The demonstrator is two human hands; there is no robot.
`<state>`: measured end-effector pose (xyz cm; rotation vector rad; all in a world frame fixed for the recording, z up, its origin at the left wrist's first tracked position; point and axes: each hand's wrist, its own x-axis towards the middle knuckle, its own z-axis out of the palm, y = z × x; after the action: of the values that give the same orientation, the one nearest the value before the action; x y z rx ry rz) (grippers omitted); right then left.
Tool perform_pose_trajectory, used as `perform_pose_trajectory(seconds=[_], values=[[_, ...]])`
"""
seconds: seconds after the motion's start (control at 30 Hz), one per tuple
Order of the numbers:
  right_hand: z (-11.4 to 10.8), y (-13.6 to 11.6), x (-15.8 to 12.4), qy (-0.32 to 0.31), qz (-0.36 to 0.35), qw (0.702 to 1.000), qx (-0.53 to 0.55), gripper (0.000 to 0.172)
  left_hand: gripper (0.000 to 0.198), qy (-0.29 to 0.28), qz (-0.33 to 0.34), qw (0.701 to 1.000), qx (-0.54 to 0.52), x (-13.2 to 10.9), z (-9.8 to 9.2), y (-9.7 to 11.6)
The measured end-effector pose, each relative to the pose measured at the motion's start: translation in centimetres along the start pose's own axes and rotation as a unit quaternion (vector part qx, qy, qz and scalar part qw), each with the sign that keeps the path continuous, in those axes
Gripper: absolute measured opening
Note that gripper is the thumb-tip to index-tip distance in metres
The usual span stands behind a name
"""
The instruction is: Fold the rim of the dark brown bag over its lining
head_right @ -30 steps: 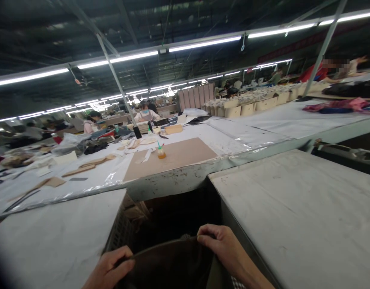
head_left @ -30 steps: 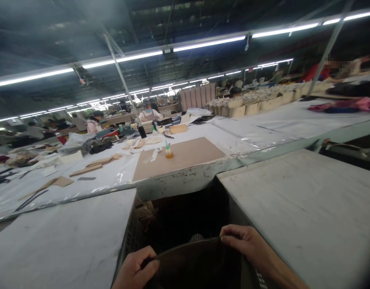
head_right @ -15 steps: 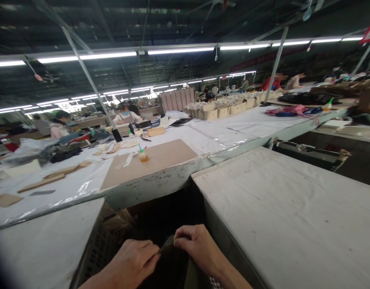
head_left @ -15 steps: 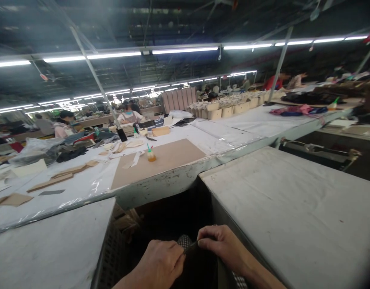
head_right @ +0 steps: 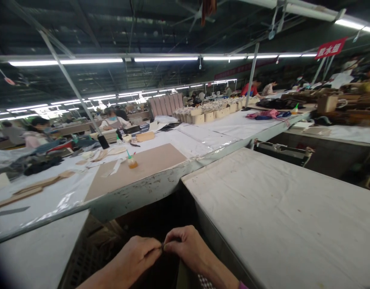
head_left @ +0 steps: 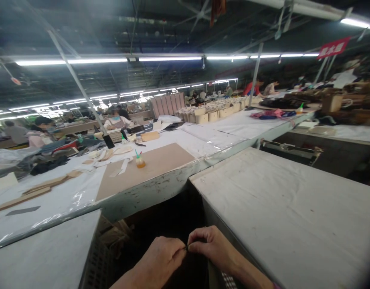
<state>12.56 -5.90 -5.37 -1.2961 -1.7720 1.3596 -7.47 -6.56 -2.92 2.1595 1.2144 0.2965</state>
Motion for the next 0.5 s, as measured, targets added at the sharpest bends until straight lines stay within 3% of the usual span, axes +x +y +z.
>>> perform_pose_trajectory(seconds=[0.2,0.4,0.5], values=[[-0.3,0.4,0.3,0.037,0.012,0.999,-0.011,0.014,0.031,0.014,-0.006,0.997,0.081,1.3,0.4,-0.4],[-1.7,0.6,0.6,0.017,0.025,0.998,0.046,0.02,0.02,-0.042,-0.007,0.995,-0.085,3.9,0.0,0.0],[-4.1,-0.7,-1.2,0.033,-0.018,0.999,-0.012,0.045,0.022,-0.057,-0.008,0.991,-0.117,5.1,0.0,0.7]])
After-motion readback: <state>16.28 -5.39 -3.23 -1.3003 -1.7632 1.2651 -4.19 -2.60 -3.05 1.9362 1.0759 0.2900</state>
